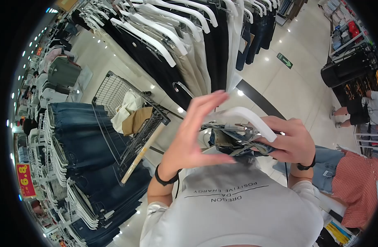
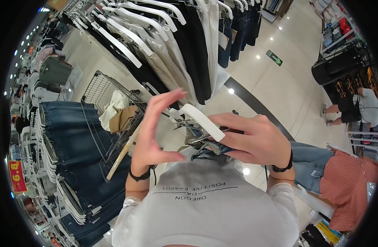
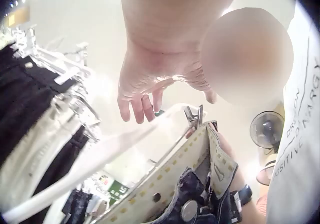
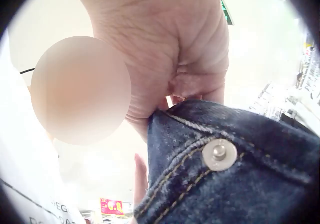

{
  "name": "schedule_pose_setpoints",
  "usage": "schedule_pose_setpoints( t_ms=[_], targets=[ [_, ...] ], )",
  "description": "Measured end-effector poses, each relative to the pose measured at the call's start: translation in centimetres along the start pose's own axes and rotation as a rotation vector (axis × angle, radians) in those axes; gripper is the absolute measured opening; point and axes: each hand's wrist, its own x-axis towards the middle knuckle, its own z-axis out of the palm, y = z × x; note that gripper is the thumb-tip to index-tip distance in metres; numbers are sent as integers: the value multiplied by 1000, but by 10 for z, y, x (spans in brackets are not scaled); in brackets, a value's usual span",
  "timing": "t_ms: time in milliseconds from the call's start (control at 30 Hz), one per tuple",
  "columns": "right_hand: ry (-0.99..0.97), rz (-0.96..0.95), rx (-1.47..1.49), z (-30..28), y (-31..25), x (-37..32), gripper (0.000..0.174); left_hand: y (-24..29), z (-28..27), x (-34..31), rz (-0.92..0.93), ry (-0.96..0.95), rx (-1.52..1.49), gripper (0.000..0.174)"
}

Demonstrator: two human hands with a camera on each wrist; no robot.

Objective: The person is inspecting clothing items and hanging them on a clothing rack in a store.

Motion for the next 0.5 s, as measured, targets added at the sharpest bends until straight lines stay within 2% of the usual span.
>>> schedule_pose_setpoints(
  t_ms=[67, 167, 200, 333, 367, 433, 500],
  targets=[
    [2, 1, 2, -6, 7, -8, 26, 4, 20, 18, -41, -196, -194, 63],
    [4, 77, -11, -21, 14, -24, 29, -8, 44, 26, -118, -208, -305, 56],
    [12, 82, -8, -27, 17, -31, 29, -6, 51, 29, -164, -193, -306, 44],
    [-4, 191, 49, -59, 35, -66, 37, 4, 85, 43, -210, -153, -375, 39],
    [-31, 211, 75, -65, 38, -70, 39, 4, 84, 44, -172, -142, -370, 39],
    [41, 226, 68, -74, 48, -90, 36, 7, 97, 52, -96, -123, -355, 38],
    [158, 339, -18, -77, 46, -92, 31, 11, 105, 53, -118, -110, -351, 37]
  ],
)
